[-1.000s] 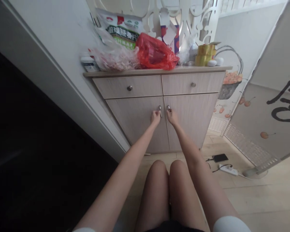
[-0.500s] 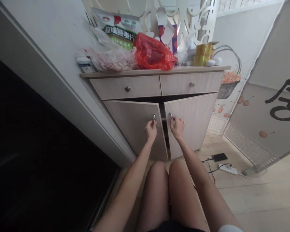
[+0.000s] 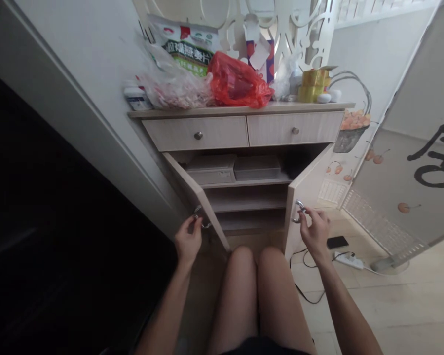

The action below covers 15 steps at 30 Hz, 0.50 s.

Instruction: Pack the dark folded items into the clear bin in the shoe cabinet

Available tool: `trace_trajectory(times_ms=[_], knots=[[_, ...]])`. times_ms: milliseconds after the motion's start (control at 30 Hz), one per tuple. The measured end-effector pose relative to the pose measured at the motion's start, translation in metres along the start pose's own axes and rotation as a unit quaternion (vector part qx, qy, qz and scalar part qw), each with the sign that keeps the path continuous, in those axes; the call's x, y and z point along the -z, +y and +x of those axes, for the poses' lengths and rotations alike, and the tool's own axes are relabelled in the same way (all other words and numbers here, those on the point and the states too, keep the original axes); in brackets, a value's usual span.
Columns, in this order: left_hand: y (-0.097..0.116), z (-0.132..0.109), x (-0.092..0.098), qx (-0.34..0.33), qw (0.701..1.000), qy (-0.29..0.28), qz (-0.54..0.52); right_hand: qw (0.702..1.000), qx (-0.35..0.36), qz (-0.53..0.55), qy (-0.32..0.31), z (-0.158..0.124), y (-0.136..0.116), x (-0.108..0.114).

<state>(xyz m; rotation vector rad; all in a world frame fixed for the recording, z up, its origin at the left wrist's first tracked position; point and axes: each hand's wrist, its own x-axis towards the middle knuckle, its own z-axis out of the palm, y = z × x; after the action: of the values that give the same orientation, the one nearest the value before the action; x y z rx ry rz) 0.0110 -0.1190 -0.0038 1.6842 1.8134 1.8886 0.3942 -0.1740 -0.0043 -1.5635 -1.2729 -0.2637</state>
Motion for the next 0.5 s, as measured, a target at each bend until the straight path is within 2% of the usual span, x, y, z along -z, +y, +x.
trace_trajectory(times_ms=[233,400,500], knots=[[-0.031,0.002,0.062,0.010,0.992,0.074,0.098,0.998,0.013,-0.047,0.041,-0.009,0.027,0.041],[-0.055,0.017,0.110,0.035,0.981,0.111,0.152,0.993,-0.005,-0.093,0.074,-0.014,0.064,0.066],[-0.064,0.029,0.135,0.080,0.972,0.122,0.184,0.989,-0.016,-0.114,0.097,-0.013,0.090,0.084]])
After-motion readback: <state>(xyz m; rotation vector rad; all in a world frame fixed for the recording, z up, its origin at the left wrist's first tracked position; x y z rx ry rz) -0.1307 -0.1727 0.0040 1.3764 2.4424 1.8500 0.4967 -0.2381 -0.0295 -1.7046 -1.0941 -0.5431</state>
